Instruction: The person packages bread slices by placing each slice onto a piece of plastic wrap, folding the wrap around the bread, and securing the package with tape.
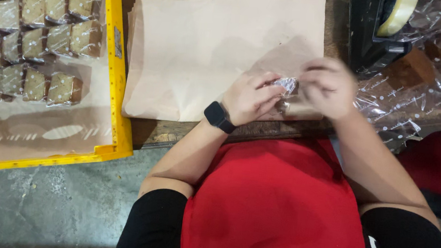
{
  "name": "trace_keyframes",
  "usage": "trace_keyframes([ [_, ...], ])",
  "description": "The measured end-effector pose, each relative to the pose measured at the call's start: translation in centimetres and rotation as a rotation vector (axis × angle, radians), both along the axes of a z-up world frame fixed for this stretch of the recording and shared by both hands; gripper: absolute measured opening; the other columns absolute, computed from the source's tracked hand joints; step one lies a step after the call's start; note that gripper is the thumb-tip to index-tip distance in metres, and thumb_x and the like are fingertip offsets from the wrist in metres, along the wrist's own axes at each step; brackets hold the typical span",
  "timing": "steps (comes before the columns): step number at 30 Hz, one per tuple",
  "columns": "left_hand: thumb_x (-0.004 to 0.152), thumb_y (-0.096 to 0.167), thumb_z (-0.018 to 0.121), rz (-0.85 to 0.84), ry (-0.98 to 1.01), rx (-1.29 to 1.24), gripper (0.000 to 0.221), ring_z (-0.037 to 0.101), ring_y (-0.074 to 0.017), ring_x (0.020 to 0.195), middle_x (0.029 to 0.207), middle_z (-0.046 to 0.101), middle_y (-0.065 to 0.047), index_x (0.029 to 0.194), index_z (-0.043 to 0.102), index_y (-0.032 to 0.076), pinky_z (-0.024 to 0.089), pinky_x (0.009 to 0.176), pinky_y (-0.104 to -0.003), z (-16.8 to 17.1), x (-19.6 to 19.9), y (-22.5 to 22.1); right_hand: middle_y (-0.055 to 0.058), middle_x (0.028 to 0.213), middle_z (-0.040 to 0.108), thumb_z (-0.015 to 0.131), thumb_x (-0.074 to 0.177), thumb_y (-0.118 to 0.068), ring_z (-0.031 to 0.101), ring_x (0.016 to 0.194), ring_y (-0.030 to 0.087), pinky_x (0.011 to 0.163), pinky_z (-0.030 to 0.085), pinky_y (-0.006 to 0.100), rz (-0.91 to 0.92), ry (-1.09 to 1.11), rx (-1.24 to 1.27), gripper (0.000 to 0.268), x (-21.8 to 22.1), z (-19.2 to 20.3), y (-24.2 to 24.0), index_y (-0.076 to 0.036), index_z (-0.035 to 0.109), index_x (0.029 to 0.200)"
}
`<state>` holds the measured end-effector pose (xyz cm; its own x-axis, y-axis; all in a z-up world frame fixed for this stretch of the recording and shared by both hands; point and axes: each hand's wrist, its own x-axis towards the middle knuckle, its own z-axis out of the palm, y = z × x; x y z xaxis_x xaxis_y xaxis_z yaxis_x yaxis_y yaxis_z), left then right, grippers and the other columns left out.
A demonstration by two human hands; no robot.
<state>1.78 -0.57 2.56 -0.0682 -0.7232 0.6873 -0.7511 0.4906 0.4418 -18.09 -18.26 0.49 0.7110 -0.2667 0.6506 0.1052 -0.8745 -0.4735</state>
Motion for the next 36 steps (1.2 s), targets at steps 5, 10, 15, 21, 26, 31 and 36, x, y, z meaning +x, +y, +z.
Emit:
trace_keyframes([
  [5, 0.090, 0.011, 0.077, 0.088, -0.174, -0.068, 0.032, 0.070, -0.0300, 0.094, 0.124, 0.066, -0.016, 0.120, 0.068, 0.015, 0.059, 0.078, -0.042, -1.1, -0.2, 0.2, 0.017, 0.098, 0.061, 0.073, 0.101, -0.004, 0.063, 0.092, 0.033, 0.083, 0.054, 0.042, -0.801, -0.195, -0.348, 0.010, -4.9, 3.0, -5.8, 0.000, 0.064, 0.098],
  [10, 0.090, 0.009, 0.076, 0.084, -0.174, -0.063, 0.036, 0.069, -0.0328, 0.094, 0.125, 0.064, -0.018, 0.124, 0.066, 0.014, 0.059, 0.075, -0.042, -2.1, -0.3, -0.2, 0.011, 0.102, 0.069, 0.064, 0.111, -0.029, 0.066, 0.089, 0.022, 0.075, 0.052, 0.038, -0.828, 0.373, 0.508, 0.027, -5.6, 3.1, -11.4, -0.004, 0.070, 0.119],
  [15, 0.092, 0.008, 0.076, 0.138, -0.174, -0.070, 0.035, 0.070, -0.0335, 0.096, 0.124, 0.063, -0.017, 0.125, 0.066, 0.014, 0.060, 0.076, -0.043, -2.2, -0.7, -0.1, 0.003, 0.101, 0.069, 0.063, 0.105, -0.028, 0.068, 0.088, 0.016, 0.069, 0.060, 0.034, -0.731, 0.188, 0.982, 0.021, -6.0, 3.6, -10.1, -0.010, 0.070, 0.112],
  [21, 0.089, 0.010, 0.075, 0.225, -0.205, -0.022, 0.032, 0.070, -0.0322, 0.092, 0.122, 0.064, -0.016, 0.120, 0.068, 0.018, 0.059, 0.073, -0.041, -1.8, -1.3, -0.4, 0.004, 0.092, 0.062, 0.065, 0.104, -0.016, 0.060, 0.078, 0.016, 0.065, 0.057, 0.032, -0.617, -0.430, 1.203, 0.010, -6.1, -0.8, -5.2, -0.009, 0.062, 0.098],
  [26, 0.087, 0.013, 0.075, 0.225, -0.259, -0.015, 0.042, 0.068, -0.0302, 0.101, 0.127, 0.061, -0.014, 0.129, 0.066, 0.015, 0.059, 0.082, -0.042, -1.8, -2.3, -1.0, -0.001, 0.070, 0.053, 0.064, 0.097, -0.020, 0.054, 0.062, 0.014, 0.056, 0.048, 0.029, -0.265, -0.283, 1.928, 0.020, -5.7, -0.7, -3.3, -0.014, 0.056, 0.080],
  [31, 0.083, 0.020, 0.073, 0.261, -0.374, -0.015, 0.047, 0.065, -0.0279, 0.104, 0.131, 0.062, -0.010, 0.130, 0.068, 0.019, 0.057, 0.088, -0.041, -1.3, -3.0, -0.9, 0.002, 0.068, 0.057, 0.071, 0.093, -0.020, 0.052, 0.058, 0.015, 0.053, 0.043, 0.030, -0.208, 0.146, 1.598, 0.018, -2.5, -0.3, 1.2, -0.009, 0.063, 0.081],
  [36, 0.084, 0.020, 0.071, 0.259, -0.437, -0.009, 0.042, 0.064, -0.0265, 0.103, 0.129, 0.063, -0.008, 0.126, 0.069, 0.018, 0.056, 0.085, -0.039, -1.4, -3.2, -1.1, 0.005, 0.068, 0.065, 0.076, 0.094, -0.034, 0.055, 0.059, 0.011, 0.052, 0.042, 0.031, -0.380, 0.627, 1.011, 0.035, -0.4, -0.1, 1.3, 0.000, 0.077, 0.088],
])
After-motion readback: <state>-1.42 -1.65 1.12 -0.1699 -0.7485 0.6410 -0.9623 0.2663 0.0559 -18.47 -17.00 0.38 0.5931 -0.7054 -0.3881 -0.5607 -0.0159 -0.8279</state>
